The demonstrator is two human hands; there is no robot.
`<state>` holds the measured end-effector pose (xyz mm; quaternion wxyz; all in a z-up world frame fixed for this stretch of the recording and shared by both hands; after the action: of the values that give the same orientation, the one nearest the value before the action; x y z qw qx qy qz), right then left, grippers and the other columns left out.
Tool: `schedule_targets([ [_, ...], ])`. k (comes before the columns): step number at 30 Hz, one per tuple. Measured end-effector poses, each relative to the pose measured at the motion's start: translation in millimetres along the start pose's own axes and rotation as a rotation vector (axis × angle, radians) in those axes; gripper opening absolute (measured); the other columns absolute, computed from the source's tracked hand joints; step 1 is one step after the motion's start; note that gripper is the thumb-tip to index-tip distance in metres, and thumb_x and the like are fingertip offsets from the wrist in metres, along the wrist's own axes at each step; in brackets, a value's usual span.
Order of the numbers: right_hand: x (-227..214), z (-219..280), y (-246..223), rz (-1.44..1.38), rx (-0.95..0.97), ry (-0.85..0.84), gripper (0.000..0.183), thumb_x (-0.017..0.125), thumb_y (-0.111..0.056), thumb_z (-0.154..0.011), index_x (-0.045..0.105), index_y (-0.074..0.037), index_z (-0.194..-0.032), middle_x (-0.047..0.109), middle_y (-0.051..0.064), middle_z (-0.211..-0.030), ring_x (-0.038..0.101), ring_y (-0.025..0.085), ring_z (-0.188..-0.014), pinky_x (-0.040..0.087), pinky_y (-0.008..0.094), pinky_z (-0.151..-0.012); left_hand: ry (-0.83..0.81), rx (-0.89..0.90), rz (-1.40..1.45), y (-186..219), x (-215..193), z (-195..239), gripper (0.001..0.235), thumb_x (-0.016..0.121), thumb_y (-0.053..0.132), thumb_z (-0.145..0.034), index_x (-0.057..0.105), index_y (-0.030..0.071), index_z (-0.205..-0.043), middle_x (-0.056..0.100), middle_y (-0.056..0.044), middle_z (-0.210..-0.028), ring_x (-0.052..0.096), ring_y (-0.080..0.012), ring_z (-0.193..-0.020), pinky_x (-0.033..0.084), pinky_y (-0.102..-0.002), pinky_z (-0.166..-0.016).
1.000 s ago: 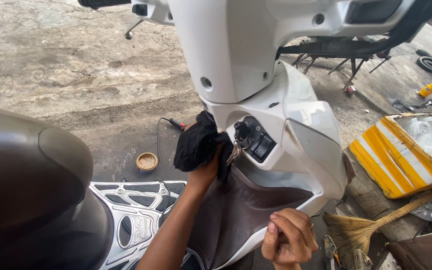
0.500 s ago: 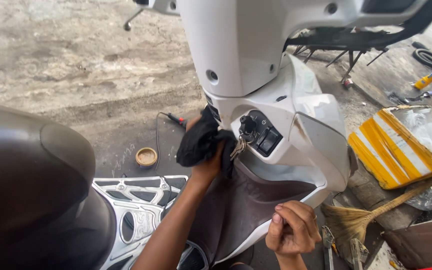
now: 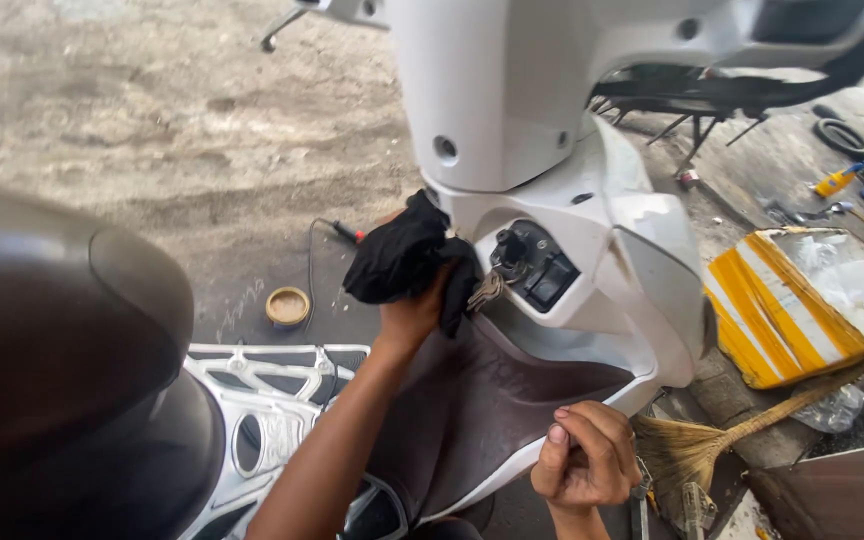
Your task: The person wipes the front body panels and floorboard area of a white scooter using a black cloth. They move around the scooter to clean different sections, including the area near the ignition and the lower front fairing.
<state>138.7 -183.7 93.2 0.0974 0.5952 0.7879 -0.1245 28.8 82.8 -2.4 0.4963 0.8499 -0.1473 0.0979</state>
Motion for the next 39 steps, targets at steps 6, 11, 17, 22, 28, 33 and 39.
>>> schedule_targets([
  [6, 3, -3, -2, -0.006, -0.031, 0.028, 0.01, 0.059, -0.007, -0.083, 0.065, -0.004, -0.09, 0.067, 0.009, -0.086, 0.062, 0.021, -0.076, 0.055, 0.035, -0.079, -0.018, 0.006, 0.035, -18, -11, -21, 0.036, 0.077, 0.015, -0.088, 0.067, 0.0, -0.12, 0.073, -0.01, -0.113, 0.07, -0.0201, -0.098, 0.057, -0.033, -0.087],
  [11, 6, 4, 1, 0.04, -0.025, 0.027, 0.007, 0.059, -0.005, -0.084, 0.063, -0.002, -0.089, 0.066, 0.011, -0.085, 0.062, 0.023, -0.077, 0.055, 0.036, -0.079, 0.117, -0.184, 0.091, -39, 3, 12, 0.032, 0.074, 0.019, -0.09, 0.074, 0.0, -0.116, 0.077, -0.01, -0.114, 0.074, -0.0193, -0.103, 0.058, -0.032, -0.087],
  [17, 8, 3, -1, 0.037, -0.034, 0.042, 0.008, 0.058, -0.005, -0.084, 0.063, -0.002, -0.089, 0.066, 0.011, -0.087, 0.061, 0.023, -0.077, 0.054, 0.035, -0.076, 0.293, -0.029, 0.197, 8, -3, -18, 0.037, 0.065, 0.02, -0.099, 0.061, -0.003, -0.128, 0.068, -0.015, -0.123, 0.067, -0.0229, -0.11, 0.052, -0.035, -0.097],
  [22, 8, -4, -4, 0.044, -0.045, 0.035, 0.01, 0.058, -0.006, -0.083, 0.064, -0.003, -0.09, 0.066, 0.01, -0.087, 0.061, 0.022, -0.076, 0.054, 0.034, -0.076, 0.267, -0.084, -0.008, 12, 20, 20, 0.041, 0.066, 0.024, -0.095, 0.064, 0.0, -0.128, 0.07, -0.016, -0.127, 0.069, -0.0274, -0.113, 0.053, -0.037, -0.097],
  [28, 5, -1, -13, 0.034, -0.016, -0.001, 0.01, 0.059, -0.005, -0.084, 0.064, -0.003, -0.092, 0.066, 0.01, -0.088, 0.06, 0.023, -0.078, 0.052, 0.036, -0.078, 0.324, -0.256, 0.106, -8, 11, 4, 0.043, 0.06, 0.031, -0.098, 0.067, -0.007, -0.116, 0.072, -0.016, -0.106, 0.065, -0.0219, -0.093, 0.053, -0.038, -0.082],
  [33, 5, -8, -11, 0.053, -0.03, -0.008, 0.01, 0.059, -0.008, -0.083, 0.066, -0.005, -0.09, 0.066, 0.008, -0.087, 0.061, 0.021, -0.076, 0.053, 0.035, -0.077, 0.283, 0.021, -0.087, 19, 18, 6, 0.045, 0.061, 0.012, -0.094, 0.053, -0.004, -0.135, 0.062, -0.021, -0.131, 0.062, -0.0312, -0.119, 0.048, -0.041, -0.105],
  [39, 4, -11, -14, 0.048, -0.02, -0.004, 0.011, 0.06, -0.005, -0.082, 0.066, -0.005, -0.091, 0.066, 0.008, -0.088, 0.059, 0.02, -0.076, 0.051, 0.033, -0.076, 0.267, 0.023, -0.124, -6, 21, 18, 0.047, 0.063, 0.014, -0.091, 0.054, -0.002, -0.134, 0.062, -0.019, -0.13, 0.062, -0.0306, -0.119, 0.047, -0.04, -0.105],
])
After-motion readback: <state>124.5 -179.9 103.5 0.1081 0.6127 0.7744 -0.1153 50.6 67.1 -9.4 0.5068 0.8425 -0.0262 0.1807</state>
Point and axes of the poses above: each hand's wrist, its own z-axis away from the middle knuckle, its own x-axis out of the palm, y = z × x, the point moved 7 cm from there along -z, towards the middle knuckle
